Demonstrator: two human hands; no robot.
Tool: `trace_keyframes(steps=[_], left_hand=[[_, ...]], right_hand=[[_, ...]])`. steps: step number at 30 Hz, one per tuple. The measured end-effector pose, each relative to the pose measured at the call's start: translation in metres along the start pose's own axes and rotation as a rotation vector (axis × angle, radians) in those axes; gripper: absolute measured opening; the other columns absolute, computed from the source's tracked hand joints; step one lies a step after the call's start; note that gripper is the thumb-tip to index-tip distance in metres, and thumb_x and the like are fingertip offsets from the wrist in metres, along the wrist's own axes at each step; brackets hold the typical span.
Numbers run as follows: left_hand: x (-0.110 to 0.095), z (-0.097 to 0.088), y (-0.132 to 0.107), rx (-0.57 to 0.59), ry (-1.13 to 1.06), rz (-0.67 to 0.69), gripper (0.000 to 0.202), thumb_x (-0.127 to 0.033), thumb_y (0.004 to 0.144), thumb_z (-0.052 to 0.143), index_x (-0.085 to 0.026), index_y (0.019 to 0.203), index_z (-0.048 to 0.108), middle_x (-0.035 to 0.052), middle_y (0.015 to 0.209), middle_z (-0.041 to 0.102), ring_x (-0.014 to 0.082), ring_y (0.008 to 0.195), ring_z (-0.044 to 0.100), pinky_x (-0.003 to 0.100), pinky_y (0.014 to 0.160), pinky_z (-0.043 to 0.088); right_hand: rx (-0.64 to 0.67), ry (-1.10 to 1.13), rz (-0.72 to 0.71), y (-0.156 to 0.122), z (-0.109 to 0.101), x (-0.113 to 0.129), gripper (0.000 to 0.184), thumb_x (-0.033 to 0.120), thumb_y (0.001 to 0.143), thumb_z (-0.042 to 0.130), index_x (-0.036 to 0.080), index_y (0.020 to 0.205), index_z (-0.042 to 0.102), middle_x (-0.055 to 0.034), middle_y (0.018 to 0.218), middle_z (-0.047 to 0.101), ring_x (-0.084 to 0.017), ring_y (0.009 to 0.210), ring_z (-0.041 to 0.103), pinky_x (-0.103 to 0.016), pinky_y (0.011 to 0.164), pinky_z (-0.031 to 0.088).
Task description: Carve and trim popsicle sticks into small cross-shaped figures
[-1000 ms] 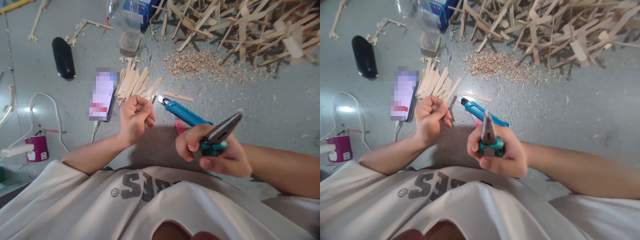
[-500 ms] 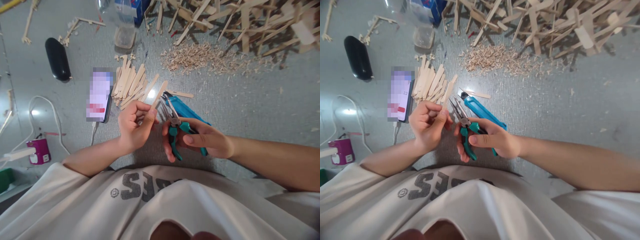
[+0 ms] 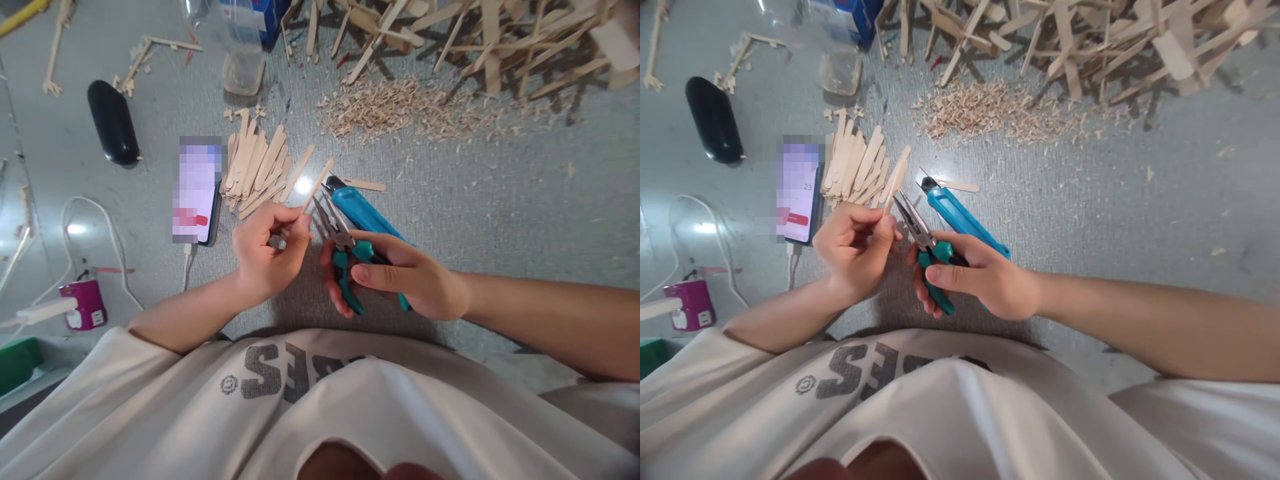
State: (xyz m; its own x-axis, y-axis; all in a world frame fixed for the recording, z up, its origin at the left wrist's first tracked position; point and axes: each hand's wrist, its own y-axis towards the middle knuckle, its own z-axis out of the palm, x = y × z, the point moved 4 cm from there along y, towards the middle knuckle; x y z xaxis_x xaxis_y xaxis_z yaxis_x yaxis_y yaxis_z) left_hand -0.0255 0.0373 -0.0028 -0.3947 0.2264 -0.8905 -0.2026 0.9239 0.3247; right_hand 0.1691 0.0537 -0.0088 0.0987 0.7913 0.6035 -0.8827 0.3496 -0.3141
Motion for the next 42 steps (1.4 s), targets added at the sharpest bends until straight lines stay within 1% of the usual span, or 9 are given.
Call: trace_keyframes(steps=[7,12,19,25,30,33,36,39,42], left_hand=[[-0.001,0.002,0.001,0.048,0.046,0.036,0.022,-0.036,0.107,0.075,-0.020,0.092,0.074,-0.0004,0.071,0.078,0.0092,0.055,0.071,0.017,0.053,0.053],[-0.003,0.000,0.003,0.048,0.099,0.088,0.021,-0.032,0.105,0.077,-0.021,0.088,0.075,-0.0028,0.067,0.072,0.0080,0.053,0.064,0.019,0.054,0.050],[-0.001,0.000,0.002,0.038,0.113,0.095,0.018,-0.031,0.104,0.080,-0.021,0.090,0.077,-0.0020,0.068,0.074,0.0086,0.055,0.066,0.020,0.056,0.050],[-0.001,-0.002,0.004,0.027,0.127,0.112,0.020,-0.033,0.104,0.080,-0.021,0.089,0.077,-0.0014,0.069,0.076,0.0085,0.054,0.066,0.020,0.055,0.051],[0.001,-0.001,0.007,0.049,0.034,0.081,0.013,-0.028,0.107,0.078,-0.020,0.097,0.077,-0.0026,0.073,0.078,0.0069,0.054,0.069,0.016,0.055,0.054],[0.007,-0.001,0.009,0.012,-0.010,0.114,0.010,-0.027,0.108,0.077,-0.021,0.100,0.077,-0.0038,0.075,0.078,0.0063,0.056,0.071,0.015,0.057,0.056],[0.013,-0.001,0.013,-0.048,-0.051,0.114,0.015,-0.033,0.108,0.078,-0.021,0.099,0.077,-0.0031,0.079,0.079,0.0061,0.058,0.072,0.015,0.058,0.056],[0.018,-0.004,0.017,-0.117,-0.104,0.028,0.024,-0.045,0.106,0.082,-0.022,0.098,0.077,-0.0024,0.081,0.079,0.0064,0.058,0.070,0.017,0.055,0.054],[0.018,-0.004,0.021,-0.141,-0.170,-0.081,0.032,-0.053,0.103,0.085,-0.023,0.097,0.077,-0.0030,0.078,0.076,0.0064,0.056,0.068,0.019,0.054,0.054]], right_hand=[[-0.039,-0.070,-0.019,0.001,0.003,0.001,0.046,0.056,0.103,0.085,0.019,0.112,0.061,-0.0014,0.088,0.071,-0.015,0.074,0.069,-0.028,0.065,0.061],[-0.071,-0.069,-0.001,0.000,0.002,-0.001,0.041,0.052,0.104,0.084,0.020,0.113,0.060,0.0003,0.084,0.070,-0.014,0.070,0.068,-0.028,0.063,0.059],[-0.089,-0.073,-0.005,0.001,0.003,-0.001,0.031,0.045,0.108,0.077,0.020,0.111,0.059,0.0018,0.079,0.067,-0.012,0.062,0.063,-0.025,0.058,0.054],[-0.130,-0.090,0.012,0.002,0.006,0.003,0.037,0.049,0.105,0.082,0.020,0.105,0.059,0.0029,0.074,0.065,-0.011,0.057,0.061,-0.024,0.052,0.051],[-0.156,-0.090,0.011,0.002,0.005,0.008,0.044,0.052,0.099,0.089,0.020,0.100,0.059,0.0045,0.071,0.062,-0.010,0.055,0.059,-0.022,0.049,0.050],[-0.122,-0.090,0.012,0.001,0.004,0.010,0.041,0.049,0.101,0.087,0.020,0.099,0.059,0.0038,0.071,0.063,-0.010,0.056,0.060,-0.021,0.048,0.050],[-0.081,-0.061,0.038,0.000,0.002,0.010,0.034,0.045,0.105,0.082,0.019,0.102,0.060,0.0028,0.071,0.064,-0.011,0.057,0.060,-0.021,0.048,0.051],[-0.012,0.031,0.105,-0.001,0.000,0.007,0.027,0.040,0.107,0.076,0.018,0.105,0.060,0.0022,0.071,0.064,-0.012,0.055,0.061,-0.022,0.049,0.052],[0.114,0.180,0.195,-0.001,0.000,0.006,0.023,0.038,0.107,0.072,0.019,0.107,0.060,0.0016,0.073,0.065,-0.013,0.052,0.062,-0.023,0.048,0.052]])
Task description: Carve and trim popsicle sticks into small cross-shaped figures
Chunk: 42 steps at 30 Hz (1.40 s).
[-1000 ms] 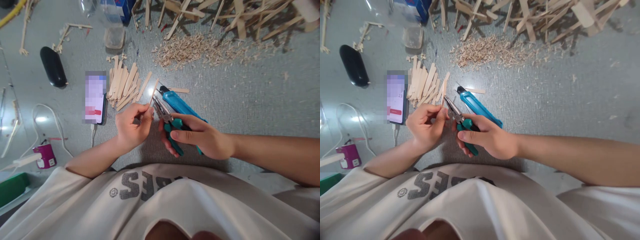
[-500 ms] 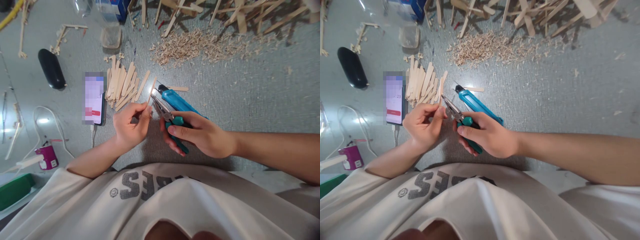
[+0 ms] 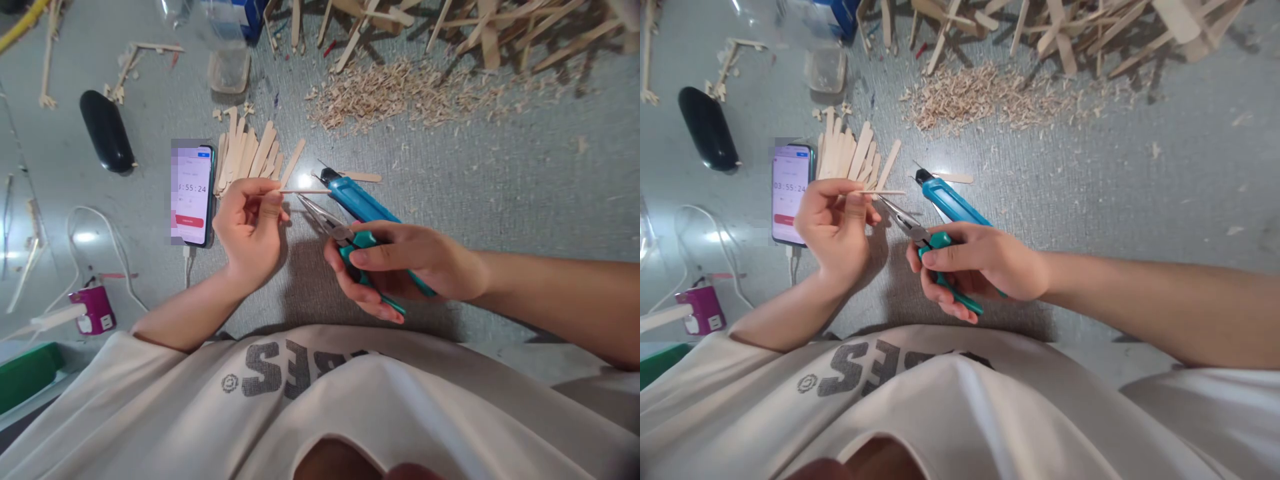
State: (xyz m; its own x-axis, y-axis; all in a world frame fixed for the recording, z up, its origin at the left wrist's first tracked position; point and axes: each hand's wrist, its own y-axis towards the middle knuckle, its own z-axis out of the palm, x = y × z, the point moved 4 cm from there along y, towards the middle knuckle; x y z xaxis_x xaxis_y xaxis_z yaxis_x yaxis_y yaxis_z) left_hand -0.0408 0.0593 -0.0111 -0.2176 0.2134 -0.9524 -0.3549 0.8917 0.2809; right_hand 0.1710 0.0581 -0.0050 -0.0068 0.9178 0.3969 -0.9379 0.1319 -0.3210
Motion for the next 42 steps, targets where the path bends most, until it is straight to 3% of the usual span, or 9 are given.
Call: trace_keyframes(steps=[6,15,20,27,38,42], left_hand=[[-0.003,0.005,-0.002,0.028,0.005,-0.175,0.044,-0.063,0.099,0.086,-0.020,0.094,0.077,-0.0046,0.066,0.073,0.0053,0.048,0.062,0.017,0.049,0.050],[-0.004,0.009,-0.008,0.100,-0.007,-0.295,0.049,-0.066,0.097,0.085,-0.018,0.100,0.077,-0.0013,0.069,0.079,0.0074,0.049,0.067,0.018,0.050,0.054],[-0.002,0.010,-0.008,0.074,-0.038,-0.289,0.045,-0.063,0.099,0.085,-0.018,0.103,0.077,-0.0014,0.070,0.080,0.0082,0.050,0.069,0.020,0.052,0.055],[-0.003,0.009,-0.010,0.058,-0.054,-0.201,0.042,-0.060,0.101,0.085,-0.019,0.106,0.079,0.0013,0.077,0.084,0.0079,0.052,0.070,0.020,0.054,0.057],[-0.005,0.008,-0.015,0.101,0.004,-0.137,0.031,-0.050,0.105,0.082,-0.019,0.110,0.083,0.0055,0.090,0.090,0.0119,0.060,0.080,0.020,0.058,0.063],[-0.004,0.008,-0.016,0.118,0.064,-0.169,0.034,-0.054,0.104,0.080,-0.020,0.109,0.084,0.0066,0.095,0.090,0.0140,0.065,0.081,0.024,0.061,0.065]], right_hand=[[0.077,0.219,0.017,-0.001,0.000,0.004,0.023,0.037,0.106,0.073,0.017,0.111,0.062,0.0021,0.077,0.066,-0.012,0.059,0.066,-0.019,0.052,0.056],[0.083,0.221,-0.093,-0.002,-0.004,0.003,0.032,0.044,0.105,0.078,0.018,0.112,0.061,0.0018,0.079,0.068,-0.013,0.061,0.069,-0.021,0.053,0.057],[0.062,0.170,-0.172,-0.002,-0.004,0.009,0.036,0.048,0.104,0.079,0.020,0.115,0.059,0.0018,0.081,0.069,-0.015,0.063,0.069,-0.023,0.055,0.056],[0.139,0.064,-0.133,0.004,-0.002,0.001,0.048,0.056,0.104,0.077,0.021,0.127,0.052,-0.0037,0.094,0.074,-0.023,0.073,0.078,-0.032,0.059,0.061],[0.131,0.056,-0.144,0.007,-0.004,-0.002,0.049,0.057,0.106,0.075,0.020,0.129,0.053,-0.0044,0.095,0.073,-0.023,0.074,0.078,-0.036,0.065,0.067],[0.099,0.051,-0.143,0.006,-0.003,0.000,0.046,0.052,0.107,0.074,0.020,0.132,0.052,-0.0044,0.094,0.073,-0.021,0.071,0.075,-0.035,0.066,0.066]])
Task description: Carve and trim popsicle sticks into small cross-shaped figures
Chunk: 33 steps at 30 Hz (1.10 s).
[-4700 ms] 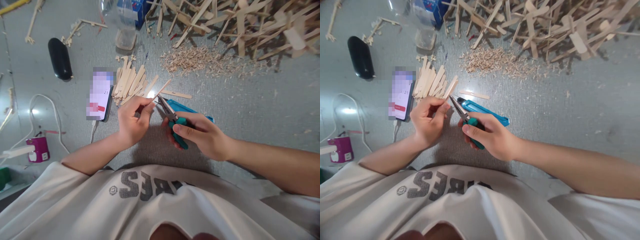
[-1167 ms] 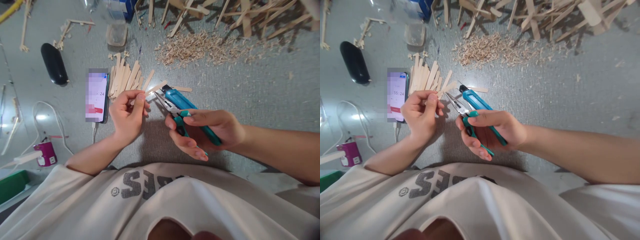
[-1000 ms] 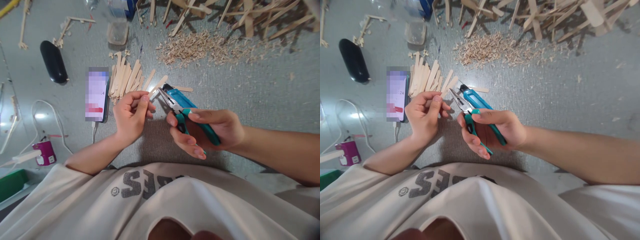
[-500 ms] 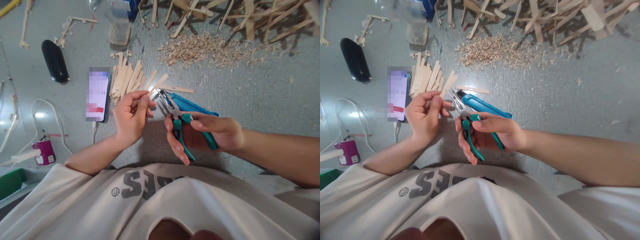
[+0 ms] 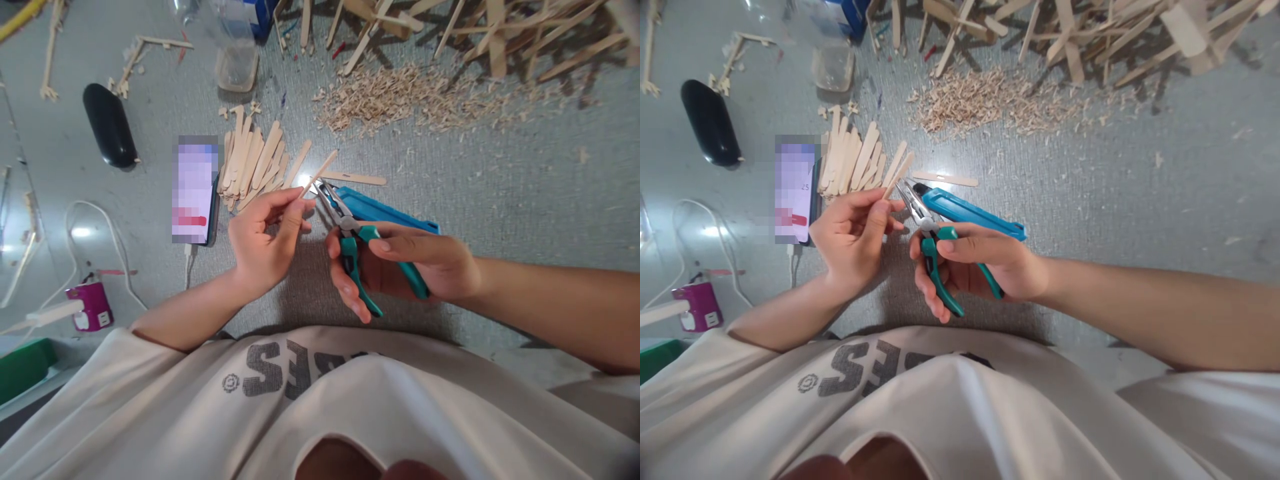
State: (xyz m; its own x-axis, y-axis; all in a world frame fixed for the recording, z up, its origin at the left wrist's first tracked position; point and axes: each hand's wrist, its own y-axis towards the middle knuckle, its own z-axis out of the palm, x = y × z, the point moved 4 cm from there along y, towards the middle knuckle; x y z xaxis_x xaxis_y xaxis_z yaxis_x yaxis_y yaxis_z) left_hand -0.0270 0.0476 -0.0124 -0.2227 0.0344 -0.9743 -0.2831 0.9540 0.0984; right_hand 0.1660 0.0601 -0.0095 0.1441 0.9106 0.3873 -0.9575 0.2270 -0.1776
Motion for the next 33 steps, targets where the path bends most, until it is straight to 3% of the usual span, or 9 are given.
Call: trace_keyframes(steps=[6,13,19,23,26,33], left_hand=[[-0.0001,0.0002,-0.0004,-0.001,0.018,-0.040,0.036,-0.057,0.102,0.082,-0.021,0.105,0.082,0.0066,0.093,0.088,0.0142,0.065,0.080,0.025,0.062,0.065],[-0.0001,-0.0018,0.0060,-0.114,-0.051,-0.167,0.037,-0.054,0.097,0.087,-0.019,0.098,0.072,0.0017,0.077,0.083,0.0098,0.051,0.070,0.022,0.053,0.057],[0.0043,-0.0010,0.0055,-0.024,-0.153,-0.187,0.047,-0.067,0.096,0.084,-0.022,0.103,0.072,-0.0014,0.072,0.080,0.0109,0.052,0.069,0.023,0.055,0.059],[0.0017,0.0016,0.0048,0.106,-0.187,-0.184,0.041,-0.063,0.098,0.084,-0.023,0.106,0.078,-0.0052,0.059,0.068,0.0102,0.045,0.060,0.024,0.049,0.053],[-0.0004,0.0019,0.0046,0.125,-0.135,-0.151,0.036,-0.060,0.101,0.081,-0.024,0.103,0.082,-0.0053,0.055,0.063,0.0104,0.045,0.057,0.024,0.048,0.051],[0.0011,0.0012,0.0028,0.035,-0.112,-0.044,0.042,-0.062,0.103,0.080,-0.022,0.117,0.082,0.0024,0.083,0.085,0.0103,0.056,0.071,0.024,0.058,0.060]], right_hand=[[-0.006,-0.015,0.008,-0.0009,-0.0004,-0.0007,0.051,0.056,0.106,0.076,0.020,0.134,0.053,-0.0035,0.094,0.072,-0.021,0.072,0.075,-0.039,0.072,0.067],[-0.102,-0.070,-0.011,-0.0035,0.0030,0.0045,0.052,0.061,0.098,0.084,0.023,0.119,0.056,-0.0030,0.095,0.073,-0.021,0.077,0.075,-0.037,0.075,0.063],[-0.007,-0.075,-0.012,-0.0017,-0.0008,0.0003,0.055,0.055,0.106,0.078,0.019,0.139,0.055,-0.0044,0.097,0.073,-0.020,0.074,0.075,-0.036,0.070,0.063],[0.012,-0.094,-0.033,-0.0009,-0.0025,-0.0006,0.054,0.053,0.108,0.076,0.017,0.141,0.055,-0.0044,0.096,0.073,-0.019,0.072,0.075,-0.034,0.069,0.063],[-0.006,-0.105,-0.038,-0.0012,-0.0023,0.0004,0.054,0.053,0.107,0.077,0.017,0.141,0.055,-0.0049,0.096,0.074,-0.020,0.073,0.076,-0.033,0.067,0.062],[-0.037,-0.117,-0.005,-0.0016,-0.0030,-0.0017,0.048,0.056,0.106,0.079,0.019,0.126,0.056,-0.0045,0.093,0.075,-0.019,0.072,0.075,-0.030,0.065,0.060]])
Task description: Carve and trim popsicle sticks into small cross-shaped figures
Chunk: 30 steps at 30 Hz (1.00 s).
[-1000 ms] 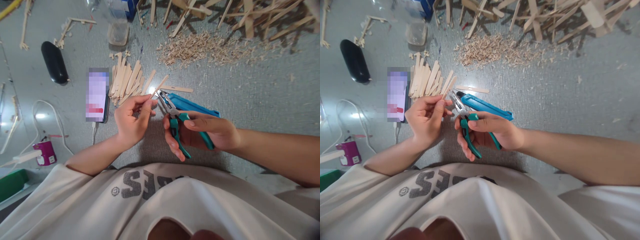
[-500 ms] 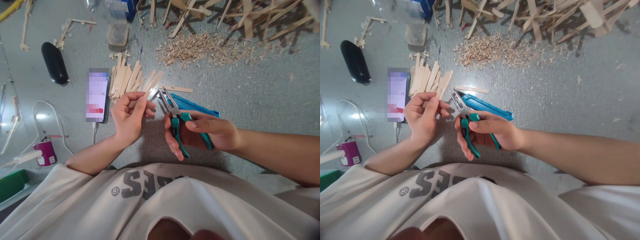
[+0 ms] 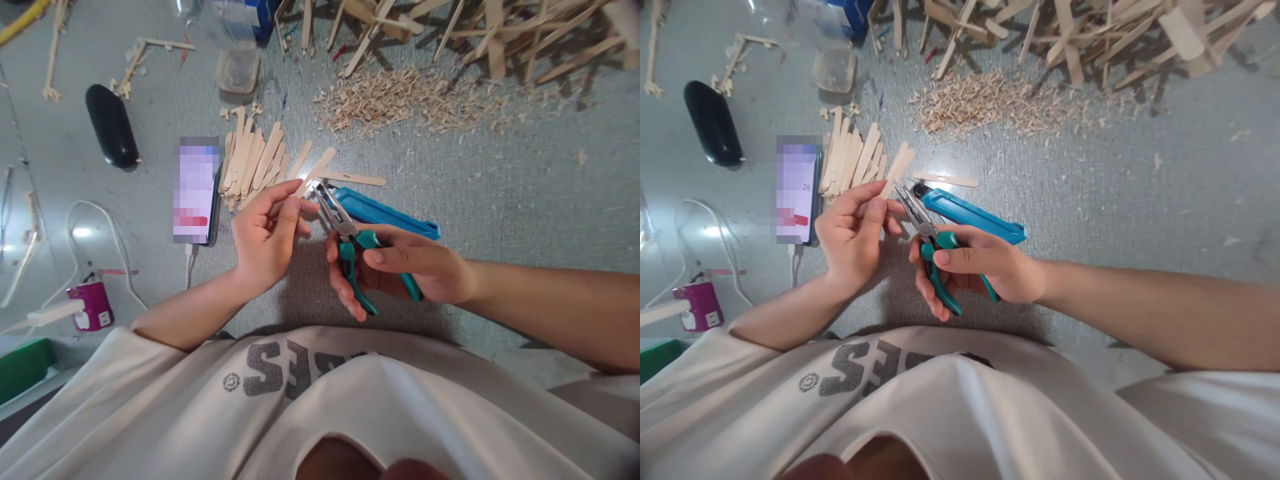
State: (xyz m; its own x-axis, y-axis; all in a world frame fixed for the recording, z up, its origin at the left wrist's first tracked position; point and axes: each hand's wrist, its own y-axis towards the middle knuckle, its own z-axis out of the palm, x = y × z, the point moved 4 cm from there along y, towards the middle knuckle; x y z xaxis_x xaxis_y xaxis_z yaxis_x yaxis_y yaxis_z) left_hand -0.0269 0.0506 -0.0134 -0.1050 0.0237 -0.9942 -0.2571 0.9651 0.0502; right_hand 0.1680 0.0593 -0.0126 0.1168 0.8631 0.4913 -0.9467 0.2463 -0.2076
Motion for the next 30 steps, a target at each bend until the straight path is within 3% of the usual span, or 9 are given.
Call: trace_keyframes(steps=[5,17,30], left_hand=[[-0.002,0.000,-0.004,0.016,0.083,0.011,0.040,-0.061,0.107,0.075,-0.022,0.116,0.084,0.0079,0.098,0.090,0.0142,0.063,0.079,0.027,0.062,0.066],[0.001,-0.003,-0.011,-0.003,0.193,0.045,0.038,-0.059,0.108,0.074,-0.025,0.122,0.086,0.0082,0.109,0.091,0.0182,0.072,0.084,0.030,0.069,0.070],[-0.001,0.002,-0.011,0.068,0.107,0.029,0.033,-0.052,0.108,0.076,-0.021,0.115,0.086,0.0063,0.093,0.089,0.0140,0.065,0.082,0.022,0.061,0.065]], right_hand=[[-0.024,-0.005,-0.008,0.000,-0.001,-0.001,0.048,0.055,0.106,0.080,0.019,0.126,0.055,-0.0047,0.092,0.075,-0.019,0.071,0.076,-0.029,0.062,0.060],[-0.082,0.003,-0.012,0.000,-0.002,-0.002,0.047,0.052,0.104,0.082,0.019,0.123,0.056,-0.0050,0.093,0.075,-0.019,0.071,0.075,-0.029,0.062,0.060],[-0.125,0.031,-0.017,0.001,-0.002,-0.005,0.040,0.047,0.104,0.082,0.019,0.121,0.057,-0.0039,0.089,0.074,-0.020,0.073,0.076,-0.031,0.062,0.063]])
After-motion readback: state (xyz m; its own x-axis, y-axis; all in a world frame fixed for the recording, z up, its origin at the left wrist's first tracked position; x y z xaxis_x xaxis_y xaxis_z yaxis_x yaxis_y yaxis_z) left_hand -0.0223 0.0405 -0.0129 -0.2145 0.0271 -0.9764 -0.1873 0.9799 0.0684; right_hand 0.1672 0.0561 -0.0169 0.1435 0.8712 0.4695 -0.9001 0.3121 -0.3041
